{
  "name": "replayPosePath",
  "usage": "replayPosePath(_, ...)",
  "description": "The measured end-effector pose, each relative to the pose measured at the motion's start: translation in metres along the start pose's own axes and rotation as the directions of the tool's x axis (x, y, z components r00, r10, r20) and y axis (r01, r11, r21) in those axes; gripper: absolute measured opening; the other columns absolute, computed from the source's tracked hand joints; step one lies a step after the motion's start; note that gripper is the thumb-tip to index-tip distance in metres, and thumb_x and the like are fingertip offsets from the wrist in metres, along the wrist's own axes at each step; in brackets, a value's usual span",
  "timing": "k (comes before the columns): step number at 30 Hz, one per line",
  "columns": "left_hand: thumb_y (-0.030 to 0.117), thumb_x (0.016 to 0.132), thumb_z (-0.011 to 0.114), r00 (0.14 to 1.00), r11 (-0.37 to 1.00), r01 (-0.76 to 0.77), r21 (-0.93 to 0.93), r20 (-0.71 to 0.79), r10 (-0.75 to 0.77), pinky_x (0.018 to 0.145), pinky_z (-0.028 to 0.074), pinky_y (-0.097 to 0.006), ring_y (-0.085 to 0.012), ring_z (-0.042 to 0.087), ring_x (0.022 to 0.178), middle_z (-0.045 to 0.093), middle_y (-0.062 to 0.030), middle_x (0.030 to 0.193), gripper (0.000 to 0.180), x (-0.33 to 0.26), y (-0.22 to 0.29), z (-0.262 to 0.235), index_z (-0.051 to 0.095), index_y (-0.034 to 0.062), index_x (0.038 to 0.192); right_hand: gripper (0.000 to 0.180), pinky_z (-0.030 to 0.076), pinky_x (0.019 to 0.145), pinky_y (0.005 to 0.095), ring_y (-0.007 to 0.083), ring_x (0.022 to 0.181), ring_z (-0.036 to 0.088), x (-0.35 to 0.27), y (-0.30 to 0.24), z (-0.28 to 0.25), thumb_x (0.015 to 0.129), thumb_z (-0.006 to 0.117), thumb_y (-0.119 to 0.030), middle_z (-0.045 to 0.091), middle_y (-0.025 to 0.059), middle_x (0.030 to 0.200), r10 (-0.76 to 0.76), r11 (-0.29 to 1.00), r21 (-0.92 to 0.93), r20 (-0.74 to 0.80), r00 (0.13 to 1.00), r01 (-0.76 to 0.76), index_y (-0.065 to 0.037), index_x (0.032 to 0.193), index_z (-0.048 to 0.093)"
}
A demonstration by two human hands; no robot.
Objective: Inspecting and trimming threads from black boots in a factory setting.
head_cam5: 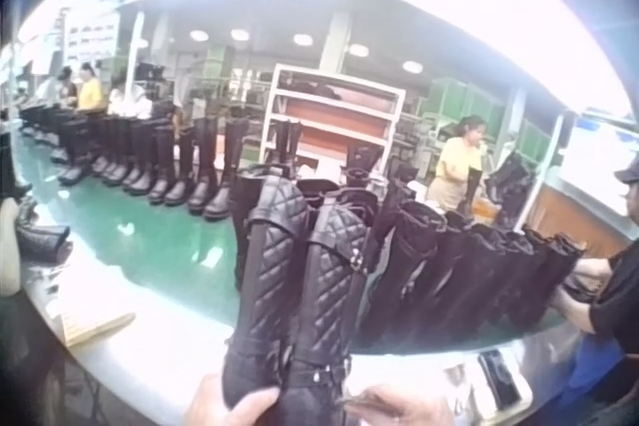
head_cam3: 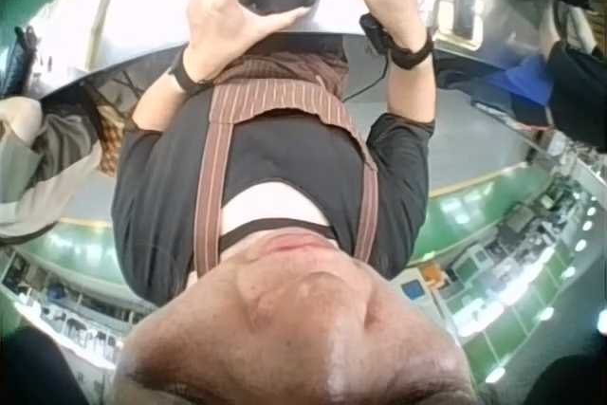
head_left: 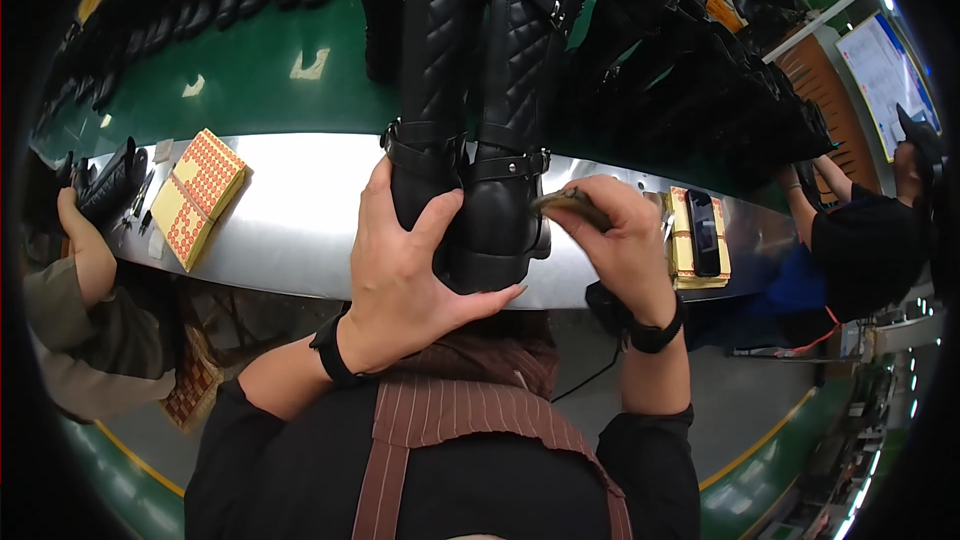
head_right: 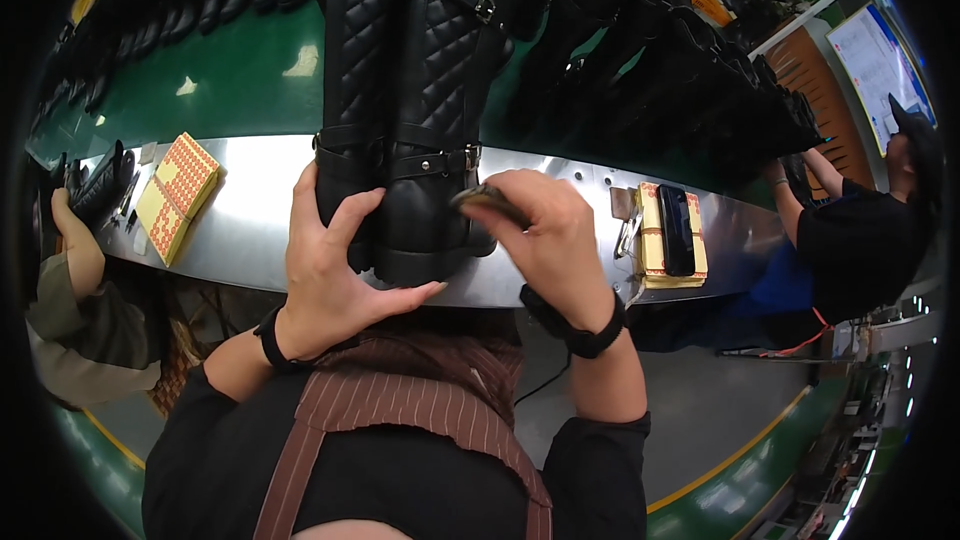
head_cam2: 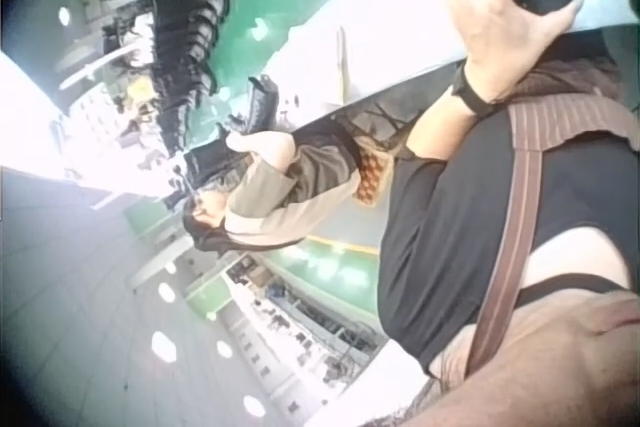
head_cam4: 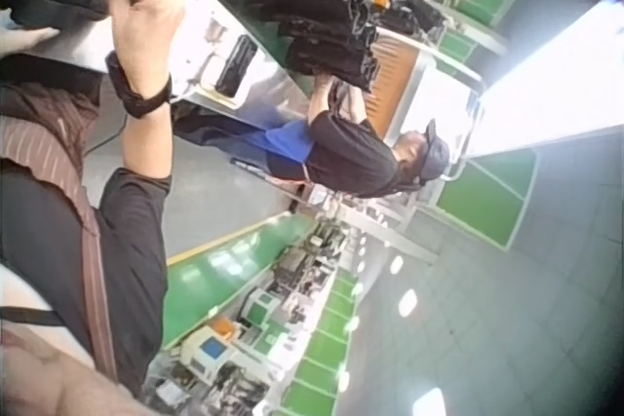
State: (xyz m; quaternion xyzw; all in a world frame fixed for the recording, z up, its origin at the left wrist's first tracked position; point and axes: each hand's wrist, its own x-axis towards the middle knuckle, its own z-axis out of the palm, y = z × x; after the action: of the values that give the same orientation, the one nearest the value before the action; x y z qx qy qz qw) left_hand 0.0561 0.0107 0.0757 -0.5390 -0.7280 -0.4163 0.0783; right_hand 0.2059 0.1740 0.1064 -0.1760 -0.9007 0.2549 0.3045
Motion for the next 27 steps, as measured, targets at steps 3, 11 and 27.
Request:
replayPosePath(3,0.041,0.049,0.093,1.000,1.000,-0.003,-0.030,0.003,0.003,0.099,0.044,-0.047,-0.0471,0.047,0.122,0.037,-0.0327,0.135,0.082,0.000,-0.001,0.001,0.061,0.0051,0.116,0.022,0.044,0.060,0.0338,0.0236,0.067,0.064,0.000,-0.008,-0.007,0.076,0.080,-0.014,0.068,0.0059,0.079,-0.004,0.994,-0.111,-0.062,0.998,-0.003,-0.004,0.092,0.069)
replayPosePath(11,0.037,0.050,0.092,0.999,0.999,0.042,-0.031,0.021,-0.042,0.101,0.041,-0.050,-0.0483,0.043,0.125,0.036,-0.0331,0.136,0.079,-0.002,0.003,0.004,0.060,0.0059,0.115,0.020,0.040,0.062,0.0334,0.0199,0.067,0.062,-0.003,-0.028,-0.008,0.074,0.079,-0.016,0.064,0.0019,0.073,-0.257,0.952,-0.125,0.171,0.951,0.279,-0.009,0.089,0.067)
replayPosePath(27,0.029,0.053,0.093,0.997,0.996,0.071,-0.059,0.042,-0.069,0.100,0.044,-0.046,-0.0410,0.048,0.121,0.040,-0.0233,0.132,0.076,0.001,-0.001,0.004,0.057,0.0061,0.117,0.022,0.048,0.072,0.0405,0.0321,0.075,0.066,-0.031,0.038,-0.021,0.083,0.074,-0.022,0.068,0.0137,0.078,0.291,0.952,-0.136,0.125,0.949,-0.274,-0.002,0.089,0.064)
